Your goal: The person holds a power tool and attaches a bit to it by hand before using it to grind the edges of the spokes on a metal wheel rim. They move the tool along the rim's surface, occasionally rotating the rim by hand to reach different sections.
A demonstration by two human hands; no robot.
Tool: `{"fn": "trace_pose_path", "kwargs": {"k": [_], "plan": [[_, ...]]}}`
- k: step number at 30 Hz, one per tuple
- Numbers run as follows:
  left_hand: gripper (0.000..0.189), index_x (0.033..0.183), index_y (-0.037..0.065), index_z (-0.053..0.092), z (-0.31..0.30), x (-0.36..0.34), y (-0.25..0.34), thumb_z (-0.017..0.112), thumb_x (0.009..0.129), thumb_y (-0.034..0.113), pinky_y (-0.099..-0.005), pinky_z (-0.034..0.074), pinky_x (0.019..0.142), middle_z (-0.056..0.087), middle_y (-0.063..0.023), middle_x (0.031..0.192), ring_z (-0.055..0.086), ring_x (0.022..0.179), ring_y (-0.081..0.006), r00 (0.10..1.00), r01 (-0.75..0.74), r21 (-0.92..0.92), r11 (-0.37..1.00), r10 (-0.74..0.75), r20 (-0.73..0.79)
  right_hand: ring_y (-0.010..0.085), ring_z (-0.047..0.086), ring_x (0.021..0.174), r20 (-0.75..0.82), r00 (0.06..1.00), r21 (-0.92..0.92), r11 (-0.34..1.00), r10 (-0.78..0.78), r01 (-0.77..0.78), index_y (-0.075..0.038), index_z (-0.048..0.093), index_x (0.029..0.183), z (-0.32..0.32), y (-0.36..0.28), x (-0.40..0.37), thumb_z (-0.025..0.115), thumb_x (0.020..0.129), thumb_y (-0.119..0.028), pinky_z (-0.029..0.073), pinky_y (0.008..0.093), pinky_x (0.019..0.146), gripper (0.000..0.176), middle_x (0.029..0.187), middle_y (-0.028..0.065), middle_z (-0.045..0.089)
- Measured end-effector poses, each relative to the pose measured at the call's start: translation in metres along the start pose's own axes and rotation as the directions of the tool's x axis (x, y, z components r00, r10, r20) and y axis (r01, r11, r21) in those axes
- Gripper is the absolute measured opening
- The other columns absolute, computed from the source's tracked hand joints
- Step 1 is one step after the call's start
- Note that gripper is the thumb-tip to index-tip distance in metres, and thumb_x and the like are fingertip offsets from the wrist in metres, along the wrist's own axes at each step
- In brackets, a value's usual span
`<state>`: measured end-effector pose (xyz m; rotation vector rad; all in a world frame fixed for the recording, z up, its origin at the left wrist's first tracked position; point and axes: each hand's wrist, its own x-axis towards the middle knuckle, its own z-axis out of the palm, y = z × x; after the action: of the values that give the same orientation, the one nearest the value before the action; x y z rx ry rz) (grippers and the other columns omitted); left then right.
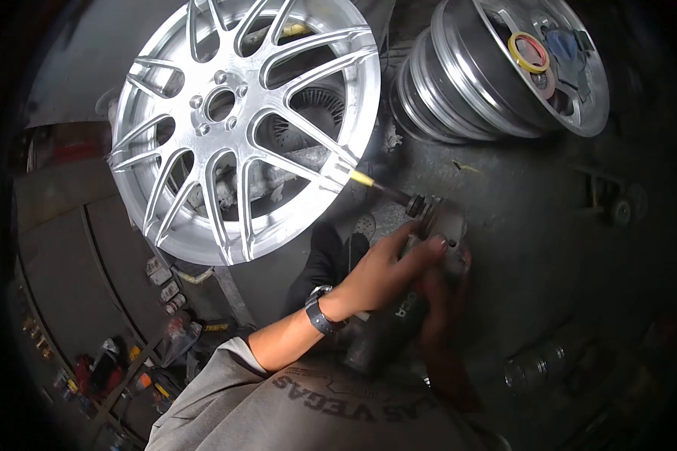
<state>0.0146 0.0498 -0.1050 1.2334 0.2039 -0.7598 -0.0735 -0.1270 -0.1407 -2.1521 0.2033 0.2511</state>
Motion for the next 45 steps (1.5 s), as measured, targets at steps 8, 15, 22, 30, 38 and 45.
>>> {"fn": "trace_pose_path", "kwargs": {"k": [8, 15, 22, 30, 38, 45], "plan": [[0.054, 0.117, -0.006, 0.058, 0.004, -0.003, -0.012, 0.058, 0.1, 0.044, -0.0328, 0.049, 0.077, 0.069, -0.0141, 0.09, 0.065, 0.085, -0.0181, 0.989, -0.138, 0.036, 0.99, 0.14, -0.055, 0.0222, 0.06, 0.113, 0.027, 0.939, 0.642, 0.714, 0.344, -0.28, 0.003, 0.036, 0.145, 0.008, -0.037, 0.004, 0.065, 0.092, -0.014, 0.053, 0.0328, 0.09, 0.063, 0.132, 0.016, 0.054], [0.051, 0.107, -0.006, 0.058, -0.003, 0.004, -0.006, 0.059, 0.099, 0.044, -0.0361, 0.049, 0.077, 0.069, -0.017, 0.086, 0.066, 0.084, -0.021, 0.998, -0.049, 0.011, 0.999, 0.049, 0.046, 0.0208, 0.059, 0.112, 0.124, 0.91, 0.644, 0.665, 0.396, -0.377, 0.002, 0.042, 0.141, 0.001, -0.061, 0.014, 0.067, 0.089, -0.013, 0.05, 0.0327, 0.093, 0.06, 0.129, 0.014, 0.055], [0.052, 0.108, -0.007, 0.058, 0.002, 0.002, -0.015, 0.059, 0.1, 0.045, -0.0348, 0.049, 0.074, 0.068, -0.0173, 0.085, 0.067, 0.083, -0.0205, 0.989, -0.148, 0.025, 0.989, 0.149, -0.027, 0.0223, 0.055, 0.119, 0.098, 0.938, 0.786, 0.552, 0.332, -0.278, 0.001, 0.041, 0.143, 0.018, -0.033, 0.002, 0.062, 0.091, -0.018, 0.044, 0.0372, 0.102, 0.059, 0.132, 0.0129, 0.054], [0.052, 0.114, -0.002, 0.06, 0.008, -0.007, -0.016, 0.055, 0.101, 0.048, -0.0291, 0.047, 0.076, 0.066, -0.008, 0.09, 0.059, 0.085, -0.0121, 0.999, -0.032, 0.102, 0.994, 0.035, -0.026, 0.019, 0.057, 0.115, 0.055, 0.957, 0.838, 0.509, 0.284, -0.2, 0.0, 0.046, 0.139, 0.023, -0.043, 0.001, 0.06, 0.093, -0.021, 0.046, 0.0354, 0.099, 0.052, 0.127, 0.0119, 0.058], [0.06, 0.107, -0.005, 0.061, 0.009, -0.001, -0.016, 0.056, 0.098, 0.055, -0.0317, 0.049, 0.072, 0.066, -0.0133, 0.085, 0.062, 0.082, -0.0156, 0.998, 0.052, 0.222, 0.974, -0.043, -0.047, 0.017, 0.06, 0.112, 0.174, 0.948, 0.935, 0.256, 0.268, -0.244, -0.002, 0.05, 0.136, 0.03, -0.03, 0.001, 0.056, 0.098, -0.027, 0.048, 0.0333, 0.095, 0.046, 0.123, 0.01, 0.06], [0.068, 0.11, -0.007, 0.061, 0.013, 0.011, -0.014, 0.056, 0.096, 0.059, -0.0333, 0.051, 0.076, 0.069, -0.0175, 0.089, 0.066, 0.085, -0.02, 0.993, 0.083, 0.266, 0.96, -0.056, -0.108, 0.0158, 0.06, 0.111, 0.265, 0.933, 0.933, 0.18, 0.243, -0.312, -0.002, 0.05, 0.135, 0.023, -0.031, 0.009, 0.05, 0.102, -0.036, 0.049, 0.0323, 0.093, 0.048, 0.122, 0.0095, 0.06]]}}
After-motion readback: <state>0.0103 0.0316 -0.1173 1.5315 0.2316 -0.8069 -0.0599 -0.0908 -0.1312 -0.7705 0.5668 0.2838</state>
